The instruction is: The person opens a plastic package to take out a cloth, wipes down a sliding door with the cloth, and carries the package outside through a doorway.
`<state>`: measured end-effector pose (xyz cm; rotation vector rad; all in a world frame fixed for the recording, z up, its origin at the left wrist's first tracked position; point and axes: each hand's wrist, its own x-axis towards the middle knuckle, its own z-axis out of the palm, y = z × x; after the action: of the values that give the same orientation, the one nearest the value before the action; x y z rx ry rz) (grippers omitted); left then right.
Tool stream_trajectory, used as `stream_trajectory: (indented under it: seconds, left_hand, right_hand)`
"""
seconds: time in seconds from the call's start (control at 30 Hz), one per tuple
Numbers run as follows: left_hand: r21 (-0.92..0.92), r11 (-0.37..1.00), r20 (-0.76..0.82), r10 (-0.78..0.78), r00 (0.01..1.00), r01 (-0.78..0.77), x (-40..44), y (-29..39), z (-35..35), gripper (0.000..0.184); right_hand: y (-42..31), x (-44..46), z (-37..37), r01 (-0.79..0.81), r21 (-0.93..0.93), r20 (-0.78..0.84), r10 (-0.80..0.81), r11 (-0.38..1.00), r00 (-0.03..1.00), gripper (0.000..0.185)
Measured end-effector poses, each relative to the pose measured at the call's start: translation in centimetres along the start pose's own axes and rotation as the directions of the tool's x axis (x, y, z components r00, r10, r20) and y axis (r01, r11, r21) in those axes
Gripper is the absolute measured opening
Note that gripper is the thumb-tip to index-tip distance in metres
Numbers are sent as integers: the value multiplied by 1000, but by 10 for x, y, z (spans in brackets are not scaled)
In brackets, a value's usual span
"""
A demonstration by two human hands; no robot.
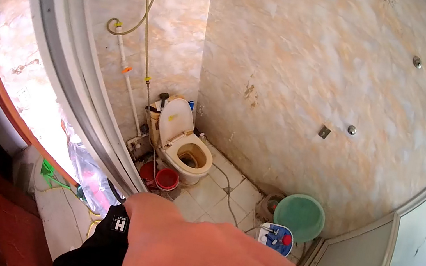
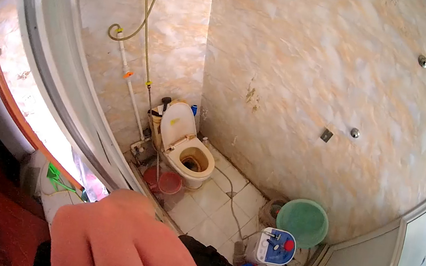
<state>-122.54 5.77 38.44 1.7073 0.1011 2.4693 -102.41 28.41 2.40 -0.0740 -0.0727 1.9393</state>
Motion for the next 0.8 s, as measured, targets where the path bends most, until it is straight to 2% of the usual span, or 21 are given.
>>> stream_trajectory:
  seconds: [0.03,0.1,0.13,0.17,0.23,0.3,0.33,0.4,0.47,0.5,0.53,0.57,0.6,0.63,0.67,0.73,0.77,0.8]
  left_hand:
    - [-11,997,-24,-73,997,73,-2,4,1,28]
    - [5,996,27,-93,995,93,4,1,-8,26]
    - [29,999,98,-46,994,43,13,-5,-19,25]
    - [41,999,136,-39,990,34,15,-9,-27,25]
    - [55,997,183,-60,981,51,16,-17,-40,25]
    - [54,993,197,-116,973,107,13,-25,-51,25]
    - [53,989,194,-145,970,138,11,-30,-57,25]
    - [137,958,142,-272,952,254,1,-38,-74,23]
    - [272,859,34,-459,888,433,-29,-44,-107,21]
    - [419,662,-107,-644,758,622,-46,-43,-121,18]
    - [510,401,-240,-783,573,761,-64,-43,-136,16]
    - [565,241,-351,-795,495,789,-102,-56,-159,17]
    - [600,16,-495,-778,387,799,-143,-68,-179,24]
    - [751,-264,-542,-770,338,605,-185,-67,-200,29]
    - [750,-560,-633,-763,134,352,-222,-59,-216,32]
    - [668,-729,-700,-684,-204,149,-286,-26,-235,38]
    - [599,-788,-701,-603,-381,143,-305,-16,-242,43]
    - [552,-811,-678,-572,-462,193,-313,-8,-245,44]
  right_hand:
    - [0,0,-2,2,28,-38,-1,1000,999,52]
    - [-1,-1,-8,16,76,-121,-7,997,993,63]
    - [3,1,-1,52,85,-207,-33,995,978,65]
    - [3,1,-3,58,66,-218,-43,996,975,67]
    - [-27,12,-53,-29,40,-265,39,999,963,69]
    - [-9,9,-32,36,105,-258,-8,994,966,71]
    - [-4,11,-25,36,78,-266,-14,996,964,70]
    - [-2,11,-23,39,54,-276,-23,998,961,71]
    - [-1,9,-17,32,33,-274,-22,999,962,72]
    - [2,11,-13,24,15,-262,-19,1000,965,72]
    - [4,15,-11,14,23,-269,-7,1000,963,73]
    - [3,16,-11,7,31,-275,2,999,962,73]
    - [4,18,-12,3,-1,-260,-3,1000,966,74]
    - [5,20,-12,-3,-30,-243,-5,1000,970,74]
    - [7,21,-9,-1,-30,-254,-6,1000,967,75]
    - [9,23,-4,-12,6,-273,13,1000,962,73]
    - [9,26,-5,-5,5,-273,6,1000,962,72]
    - [11,25,-4,-3,15,-298,7,1000,954,71]
